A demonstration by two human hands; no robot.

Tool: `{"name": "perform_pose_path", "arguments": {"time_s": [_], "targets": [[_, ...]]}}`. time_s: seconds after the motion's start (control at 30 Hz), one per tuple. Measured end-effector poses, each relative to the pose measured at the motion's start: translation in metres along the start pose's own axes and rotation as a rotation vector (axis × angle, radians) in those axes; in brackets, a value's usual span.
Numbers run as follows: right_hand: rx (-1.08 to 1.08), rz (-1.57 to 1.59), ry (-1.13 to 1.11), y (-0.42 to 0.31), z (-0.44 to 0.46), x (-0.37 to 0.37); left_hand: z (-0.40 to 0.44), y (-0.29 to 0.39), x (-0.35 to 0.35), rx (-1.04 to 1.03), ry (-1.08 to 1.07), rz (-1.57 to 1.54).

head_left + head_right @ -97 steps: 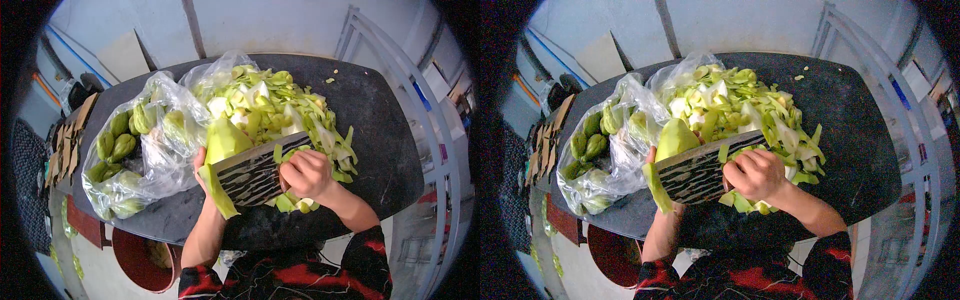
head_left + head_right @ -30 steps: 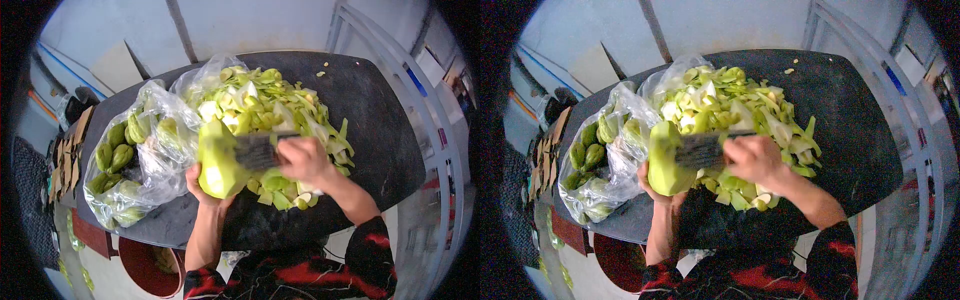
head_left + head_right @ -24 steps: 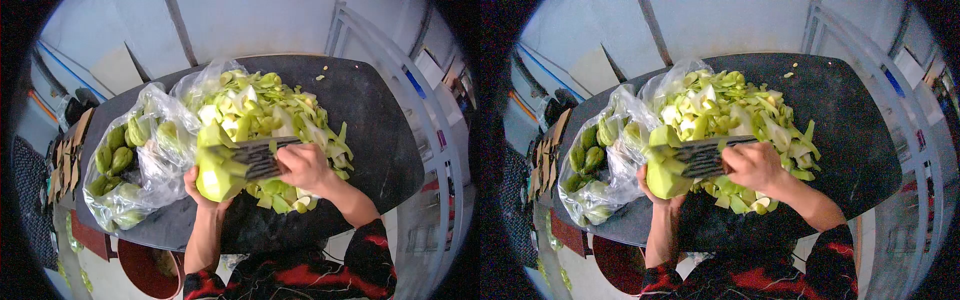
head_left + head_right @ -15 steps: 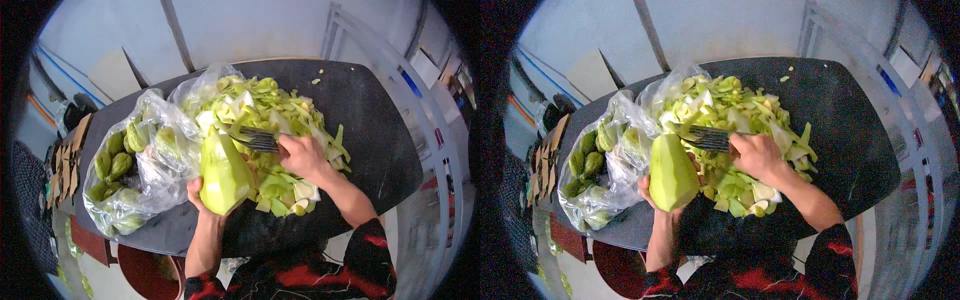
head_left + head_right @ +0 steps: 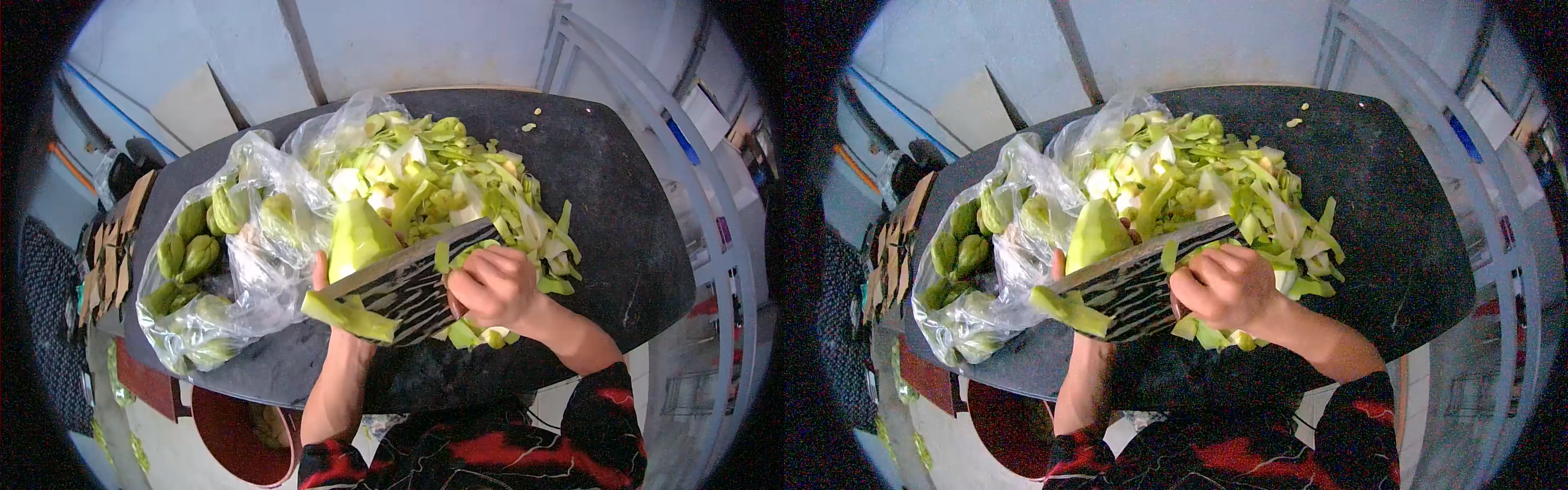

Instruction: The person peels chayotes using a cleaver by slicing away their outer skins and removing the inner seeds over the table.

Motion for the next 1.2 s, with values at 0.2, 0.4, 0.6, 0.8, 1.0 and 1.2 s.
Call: {"name": "perform_pose_path", "arguments": {"time_s": [0.2, 0.4, 0.6, 0.8, 1.0, 1.2], "targets": [[0.023, -0.058, 0.020, -0.006, 0.001, 0.002, -0.001, -0.009, -0.005, 0.031, -0.033, -0.010], [-0.137, 0.001, -0.094, 0.026, -0.013, -0.026, -0.001, 0.016, 0.017, -0.094, 0.037, 0.046], [-0.172, 0.055, -0.110, 0.025, -0.008, -0.015, -0.005, 0.018, 0.004, -0.079, -0.017, 0.148], [-0.127, 0.162, -0.077, 0.011, 0.000, 0.001, -0.013, 0.018, 0.046, -0.099, 0.156, 0.184], [-0.319, 0.084, -0.182, 0.061, -0.018, -0.040, -0.002, 0.009, 0.002, -0.023, -0.054, 0.187], [-0.290, 0.107, -0.153, 0.045, -0.011, -0.019, -0.010, 0.019, 0.006, -0.037, -0.136, 0.138]]}}
Point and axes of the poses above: each hand's wrist, its own z-axis towards the middle knuckle, its own x-axis out of the back of the hand, y = z × x, the point moved 10 cm from there along z, towards the middle knuckle, and after that the axes turned 12 degrees about -z, right-handed, at the moved point
